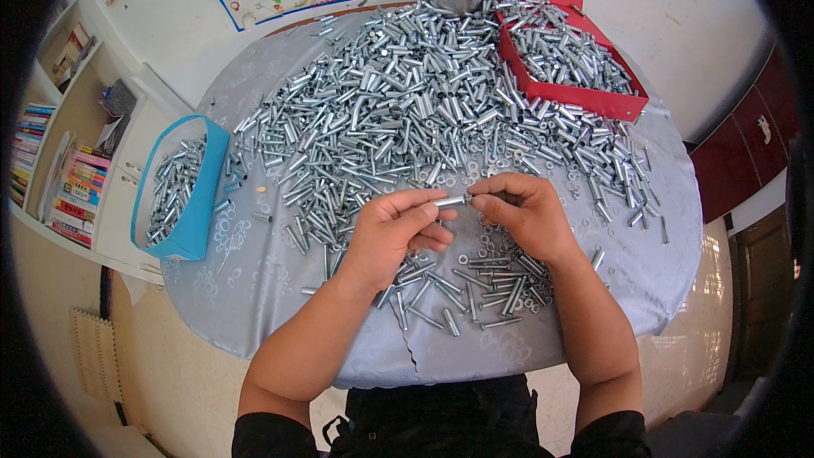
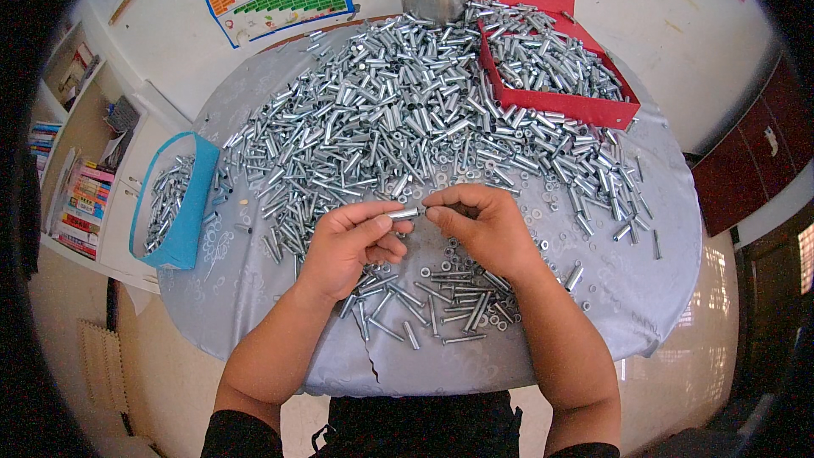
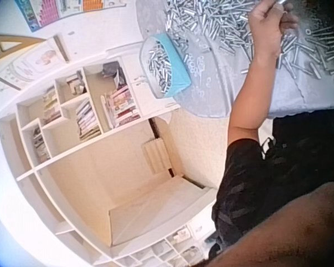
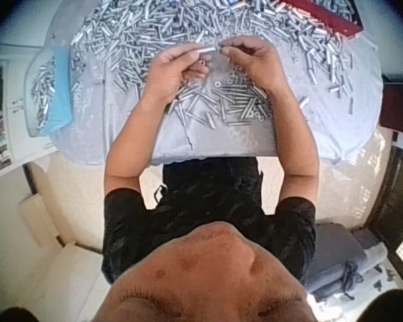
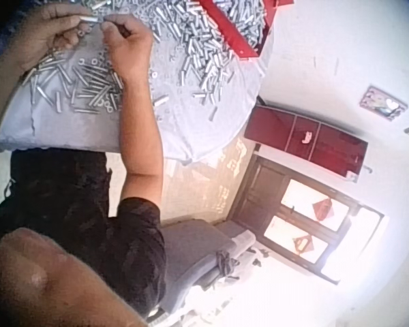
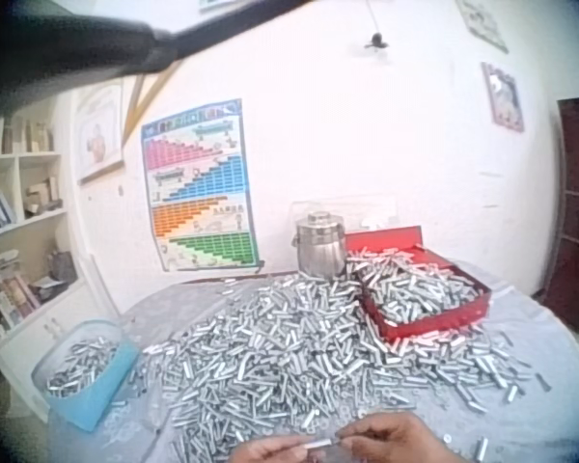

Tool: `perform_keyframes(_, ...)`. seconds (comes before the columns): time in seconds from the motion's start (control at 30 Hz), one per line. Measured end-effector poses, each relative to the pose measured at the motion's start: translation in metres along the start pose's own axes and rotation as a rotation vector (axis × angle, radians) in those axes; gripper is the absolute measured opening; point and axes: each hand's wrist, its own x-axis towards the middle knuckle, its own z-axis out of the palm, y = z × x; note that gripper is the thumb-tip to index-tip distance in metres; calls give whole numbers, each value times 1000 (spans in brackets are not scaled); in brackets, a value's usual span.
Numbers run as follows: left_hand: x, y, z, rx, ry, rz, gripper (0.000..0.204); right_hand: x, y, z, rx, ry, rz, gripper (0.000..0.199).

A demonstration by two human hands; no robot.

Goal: The person repeatedly picks up a bolt and a washer from a large pile on a table. They insert the washer onto the bolt and tighten it by hand. The assembled fasteners are placed into a red container on the table.

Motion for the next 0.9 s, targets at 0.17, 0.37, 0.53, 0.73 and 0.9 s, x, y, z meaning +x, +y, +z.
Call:
perform_keyframes(0.17, 0, 0, 0, -9, 3, 2, 28, 1, -1, 6, 105, 92, -7, 14)
perform_keyframes(0.37, 0, 0, 1, 0, 0, 6, 28, 0, 2, 1, -15, 1, 8, 16)
perform_keyframes(0.53, -3, 5, 4, 75, -15, -6, 28, 0, 1, 5, 67, -2, -10, 14)
perform_keyframes(0.73, -3, 9, 1, 45, 64, 61, 29, 3, -3, -1, 26, 158, 2, 14)
perform_keyframes(0.9, -1, 9, -5, -38, 103, 105, 28, 6, 6, -7, -369, 337, -168, 14)
